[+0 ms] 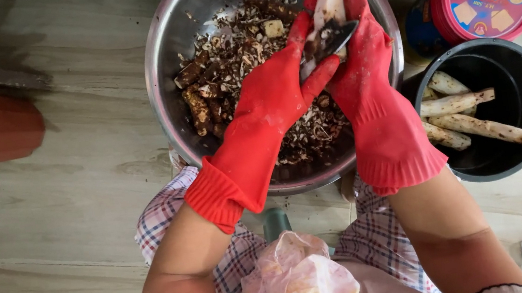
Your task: A person wearing red gloves uses a hand peeler to remove the skin from long root vegetables over a large metal bowl.
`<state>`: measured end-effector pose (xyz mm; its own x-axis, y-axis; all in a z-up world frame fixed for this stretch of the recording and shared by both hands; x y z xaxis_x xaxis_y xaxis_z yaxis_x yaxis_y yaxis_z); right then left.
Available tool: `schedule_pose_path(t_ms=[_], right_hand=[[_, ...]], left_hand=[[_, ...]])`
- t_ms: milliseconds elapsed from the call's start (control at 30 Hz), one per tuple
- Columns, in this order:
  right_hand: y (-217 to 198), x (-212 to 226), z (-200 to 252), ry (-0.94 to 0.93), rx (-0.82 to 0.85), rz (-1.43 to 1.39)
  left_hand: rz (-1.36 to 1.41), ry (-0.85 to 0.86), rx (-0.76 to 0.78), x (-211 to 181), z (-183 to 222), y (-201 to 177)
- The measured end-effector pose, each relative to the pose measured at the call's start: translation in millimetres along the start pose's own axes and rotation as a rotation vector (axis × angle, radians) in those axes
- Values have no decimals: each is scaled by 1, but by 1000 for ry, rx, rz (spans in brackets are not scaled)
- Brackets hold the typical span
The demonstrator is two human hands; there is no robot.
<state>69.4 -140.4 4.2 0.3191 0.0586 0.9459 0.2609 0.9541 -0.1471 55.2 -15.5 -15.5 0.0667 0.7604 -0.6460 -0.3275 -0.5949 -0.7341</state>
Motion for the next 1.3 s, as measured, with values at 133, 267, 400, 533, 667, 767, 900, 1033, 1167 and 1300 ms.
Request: schedule_pose_path(t_ms=[133, 267, 400, 533, 667, 767, 900, 1033, 1167, 1300], right_hand=[[2, -11, 0, 363, -223, -663], [15, -53, -31, 465, 79, -1060], [7, 16, 16, -359, 287, 315], [15, 11, 12, -205, 282, 135], [21, 5, 18, 400, 74, -632], [10, 3, 18, 208, 139, -247], [17, -18, 8, 542, -134, -854], [8, -44, -10, 534, 18, -862], [6, -11, -5, 170, 71, -351], [7, 12, 25, 271, 23, 5]], left_hand=[[-21, -20, 78, -7, 8, -15], [211, -30, -65, 13, 2, -31], [76, 84, -260, 19, -8, -36], [62, 137, -341, 23, -11, -29], [109, 23, -217, 26, -8, -19], [81, 67, -247, 30, -9, -12], [-41, 70, -230, 43, -17, 5], [43, -57, -160, 43, -10, 3], [5, -88, -45, 37, -11, 0], [74, 55, -294, 36, -12, 6]])
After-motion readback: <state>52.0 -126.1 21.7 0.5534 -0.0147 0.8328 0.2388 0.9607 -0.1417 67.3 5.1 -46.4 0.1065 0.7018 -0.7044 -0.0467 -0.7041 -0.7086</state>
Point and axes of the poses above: each hand's wrist, its own z-axis away from the middle knuckle, its own y-axis out of the palm, x = y × z, the point moved 6 cm from there along -z, towards the middle knuckle, and after that the axes turned 5 degrees about -z, right-handed, at the moved point
